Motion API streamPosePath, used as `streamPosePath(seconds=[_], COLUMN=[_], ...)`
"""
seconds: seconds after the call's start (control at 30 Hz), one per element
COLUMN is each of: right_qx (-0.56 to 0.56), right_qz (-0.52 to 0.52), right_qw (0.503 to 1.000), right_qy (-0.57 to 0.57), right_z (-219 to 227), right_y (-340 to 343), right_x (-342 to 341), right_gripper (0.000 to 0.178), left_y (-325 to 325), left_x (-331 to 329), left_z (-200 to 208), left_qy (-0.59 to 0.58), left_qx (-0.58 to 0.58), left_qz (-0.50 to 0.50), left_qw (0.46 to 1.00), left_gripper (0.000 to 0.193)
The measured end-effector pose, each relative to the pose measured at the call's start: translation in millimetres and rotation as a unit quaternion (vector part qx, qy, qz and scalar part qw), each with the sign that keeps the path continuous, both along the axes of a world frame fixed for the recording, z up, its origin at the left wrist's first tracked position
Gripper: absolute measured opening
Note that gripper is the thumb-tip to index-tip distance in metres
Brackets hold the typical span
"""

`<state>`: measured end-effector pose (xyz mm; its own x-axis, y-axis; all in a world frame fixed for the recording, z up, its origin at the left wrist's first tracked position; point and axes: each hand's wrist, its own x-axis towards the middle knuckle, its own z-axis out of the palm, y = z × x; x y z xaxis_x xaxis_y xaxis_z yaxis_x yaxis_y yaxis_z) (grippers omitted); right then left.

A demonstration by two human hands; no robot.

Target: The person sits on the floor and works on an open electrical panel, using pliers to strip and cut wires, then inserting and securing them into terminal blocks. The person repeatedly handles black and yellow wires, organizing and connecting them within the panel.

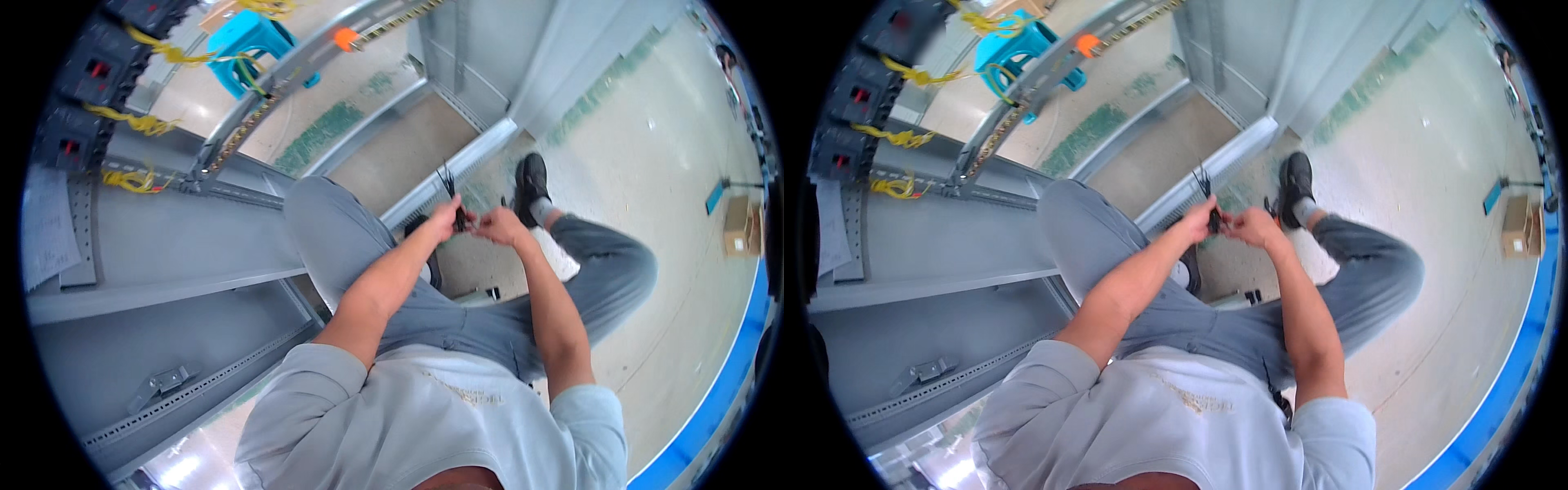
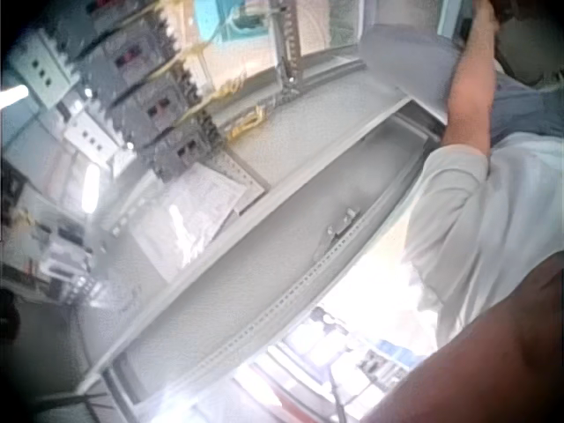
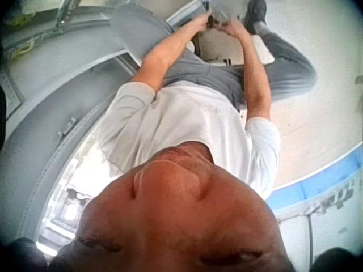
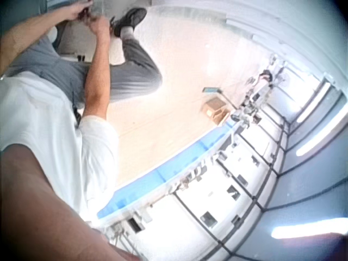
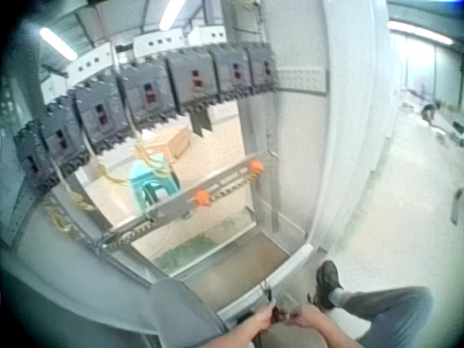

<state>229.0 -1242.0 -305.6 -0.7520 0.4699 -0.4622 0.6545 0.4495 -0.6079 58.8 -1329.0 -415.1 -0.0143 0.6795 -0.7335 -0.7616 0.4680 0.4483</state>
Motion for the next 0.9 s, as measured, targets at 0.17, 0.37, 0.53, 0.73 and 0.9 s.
streamPosePath(seconds=[0.17, 0.37, 0.53, 0.73, 0.9], right_qx=[-0.053, -0.044, -0.075, -0.108, -0.120], right_qz=[-0.011, -0.195, -0.230, -0.253, -0.252], right_qw=[0.998, 0.973, 0.949, 0.933, 0.927], right_qy=[-0.037, 0.114, 0.203, 0.231, 0.250], right_z=[109.0, 138.8, 128.3, 111.5, 121.4], right_y=[-9.5, 9.6, -4.4, -13.1, -12.1], right_x=[2.3, 18.7, -11.3, -42.6, -80.7], right_gripper=[0.030, 0.023, 0.026, 0.027, 0.025], left_y=[-19.4, 31.9, 64.2, 57.4, 52.5], left_x=[-23.4, -105.4, -258.9, -295.8, -295.3], left_z=[-14.3, 93.7, 221.8, 268.3, 251.3], left_qy=[0.263, 0.320, 0.003, -0.054, -0.039], left_qx=[-0.085, 0.148, 0.472, 0.561, 0.542], left_qz=[-0.211, 0.038, 0.383, 0.243, 0.257], left_qw=[0.938, 0.935, 0.794, 0.790, 0.799], left_gripper=[0.055, 0.027, 0.027, 0.039, 0.042])
